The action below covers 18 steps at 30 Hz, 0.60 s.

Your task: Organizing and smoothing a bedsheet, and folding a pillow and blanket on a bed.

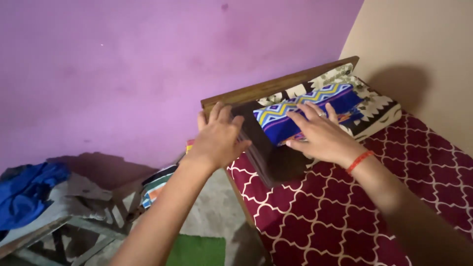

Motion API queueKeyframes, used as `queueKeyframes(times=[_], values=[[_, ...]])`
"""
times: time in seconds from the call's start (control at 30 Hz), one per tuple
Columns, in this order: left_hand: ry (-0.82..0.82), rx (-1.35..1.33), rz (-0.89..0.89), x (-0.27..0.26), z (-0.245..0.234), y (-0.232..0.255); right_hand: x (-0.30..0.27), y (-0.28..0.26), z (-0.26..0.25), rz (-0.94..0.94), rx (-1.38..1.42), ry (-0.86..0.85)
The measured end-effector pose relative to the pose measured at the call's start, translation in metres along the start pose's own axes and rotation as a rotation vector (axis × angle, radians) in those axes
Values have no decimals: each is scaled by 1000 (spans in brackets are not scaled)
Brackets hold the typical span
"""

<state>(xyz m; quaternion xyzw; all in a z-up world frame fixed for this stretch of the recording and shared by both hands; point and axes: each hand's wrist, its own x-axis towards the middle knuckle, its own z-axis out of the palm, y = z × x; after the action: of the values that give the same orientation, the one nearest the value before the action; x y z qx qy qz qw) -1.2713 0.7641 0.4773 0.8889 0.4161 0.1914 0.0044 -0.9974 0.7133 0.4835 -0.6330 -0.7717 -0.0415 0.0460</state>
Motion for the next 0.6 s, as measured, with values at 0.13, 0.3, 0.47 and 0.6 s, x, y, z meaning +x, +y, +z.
queueKeyframes(times=[0.13, 0.3, 0.47, 0.6], values=[[-64, -20, 47, 58, 20, -25, 39, 16, 13, 0, -14, 30], [-133, -79, 211, 132, 46, -57, 78, 27, 35, 216, -76, -19], [-194, -168, 413, 205, 89, -105, 115, 40, 57, 323, -66, 81], [-216, -191, 569, 249, 110, -136, 143, 35, 61, 463, -18, 88]])
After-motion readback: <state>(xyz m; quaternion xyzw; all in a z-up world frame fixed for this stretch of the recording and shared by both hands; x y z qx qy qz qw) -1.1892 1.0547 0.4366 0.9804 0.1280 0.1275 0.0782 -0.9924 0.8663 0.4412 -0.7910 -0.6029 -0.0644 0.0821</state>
